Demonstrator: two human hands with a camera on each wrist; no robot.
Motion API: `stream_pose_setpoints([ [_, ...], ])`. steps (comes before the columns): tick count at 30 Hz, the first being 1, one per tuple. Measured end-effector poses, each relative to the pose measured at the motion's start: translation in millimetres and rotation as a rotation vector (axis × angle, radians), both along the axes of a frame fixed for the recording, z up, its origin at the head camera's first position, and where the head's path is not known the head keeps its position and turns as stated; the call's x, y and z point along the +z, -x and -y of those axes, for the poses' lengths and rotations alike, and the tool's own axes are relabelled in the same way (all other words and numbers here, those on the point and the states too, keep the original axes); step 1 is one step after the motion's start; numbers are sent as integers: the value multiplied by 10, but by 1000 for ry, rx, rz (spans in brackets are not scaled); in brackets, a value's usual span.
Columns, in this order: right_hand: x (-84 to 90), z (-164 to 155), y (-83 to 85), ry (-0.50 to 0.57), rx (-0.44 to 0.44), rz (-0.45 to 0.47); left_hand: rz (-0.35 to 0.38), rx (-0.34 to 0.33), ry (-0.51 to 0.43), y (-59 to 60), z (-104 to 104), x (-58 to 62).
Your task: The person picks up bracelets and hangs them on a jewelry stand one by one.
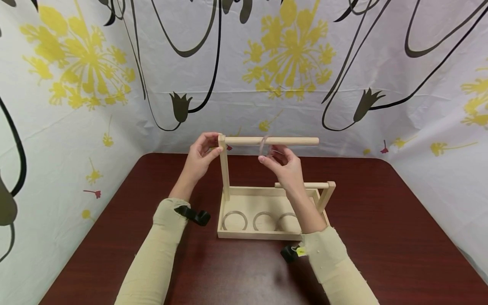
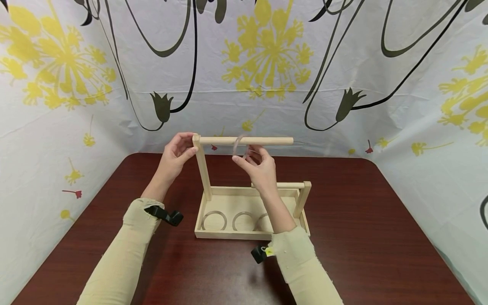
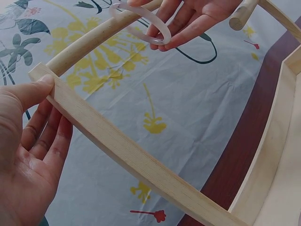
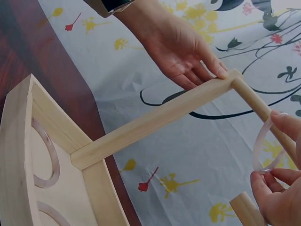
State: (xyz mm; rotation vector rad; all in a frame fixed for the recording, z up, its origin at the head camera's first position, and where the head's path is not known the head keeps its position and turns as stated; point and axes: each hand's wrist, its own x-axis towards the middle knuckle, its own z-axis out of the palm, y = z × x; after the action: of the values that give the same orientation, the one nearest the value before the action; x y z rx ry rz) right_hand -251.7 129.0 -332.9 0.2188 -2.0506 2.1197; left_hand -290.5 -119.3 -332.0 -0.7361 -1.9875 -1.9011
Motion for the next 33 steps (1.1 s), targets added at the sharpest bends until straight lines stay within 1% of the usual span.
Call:
stream_pose_setpoints([
  [10, -11, -3, -9, -15, -6, -18, -2, -4, -1, 16, 3, -11],
  [16, -15, -33, -17, -32, -1, -24, 4, 4, 4, 11, 4, -5],
  [24, -12, -78, -11, -28, -11, 3, 7, 18, -3, 6, -9, -3],
  [31, 26, -92, -16, 72, 17, 13, 4, 17, -3, 4, -9, -3],
  [33, 35, -99, -12, 84, 27, 17, 5, 18, -3, 3, -9, -4],
])
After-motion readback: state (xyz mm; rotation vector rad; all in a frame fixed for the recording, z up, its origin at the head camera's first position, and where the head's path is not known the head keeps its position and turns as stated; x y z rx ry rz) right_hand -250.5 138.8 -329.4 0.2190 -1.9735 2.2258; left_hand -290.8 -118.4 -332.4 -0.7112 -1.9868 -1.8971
